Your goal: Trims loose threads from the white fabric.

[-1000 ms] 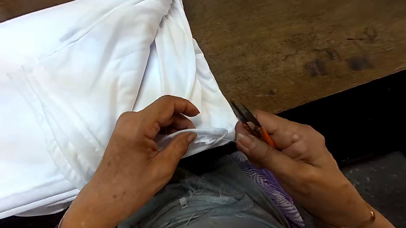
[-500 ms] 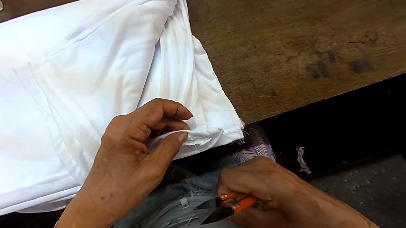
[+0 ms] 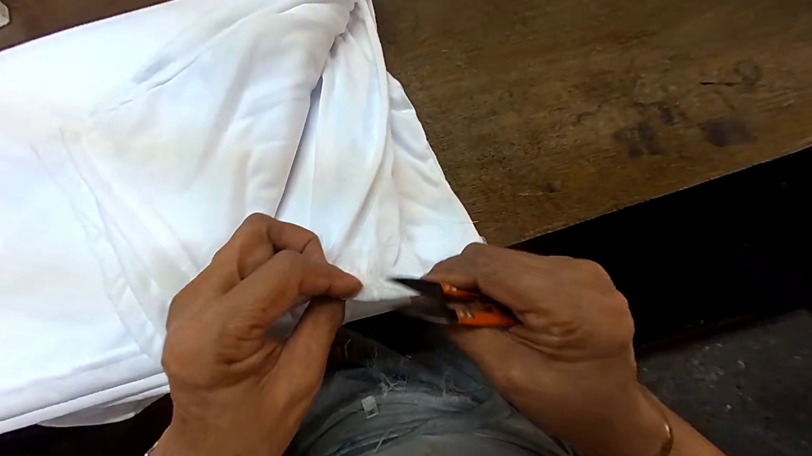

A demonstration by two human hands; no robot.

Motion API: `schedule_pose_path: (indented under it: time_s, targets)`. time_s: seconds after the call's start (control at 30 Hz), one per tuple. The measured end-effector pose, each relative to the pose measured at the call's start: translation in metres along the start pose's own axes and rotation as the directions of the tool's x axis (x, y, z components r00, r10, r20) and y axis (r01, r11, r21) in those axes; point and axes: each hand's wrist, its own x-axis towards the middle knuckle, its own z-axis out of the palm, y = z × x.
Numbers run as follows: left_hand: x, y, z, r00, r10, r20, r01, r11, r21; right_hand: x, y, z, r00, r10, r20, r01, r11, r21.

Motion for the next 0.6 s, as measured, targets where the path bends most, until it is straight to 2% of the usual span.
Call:
schedule_pose_path:
  time_s: [0.1,0.23,0.43,0.5,0.6]
  targets:
    - [-0.007,-0.002,0.002,0.997,-0.035,-0.075,0.029,0.996,-0.083,-0.006,-0.001,0.001,0.990,-0.127,0.064,0.130,0.991,-0.037]
    - [-0.011,0.002,0.000,0.990,-0.097,-0.100,0.085,0.989,-0.119,-0.013,-0.002,0.004,0.974,-0.188,0.130,0.200,0.976,-0.084]
    - [-0.011,0.012,-0.003,0.967,-0.253,-0.021,0.226,0.898,-0.377,-0.016,0.001,-0.003,0.953,-0.196,0.232,0.201,0.979,-0.002]
    - [-0.011,0.013,-0.003,0.965,-0.257,-0.054,0.218,0.899,-0.381,-0.016,0.000,-0.005,0.949,-0.192,0.252,0.185,0.981,0.052]
    - [-0.011,0.010,-0.001,0.962,-0.250,-0.112,0.200,0.919,-0.339,-0.012,-0.005,-0.008,0.975,-0.113,0.190,0.091,0.989,0.118]
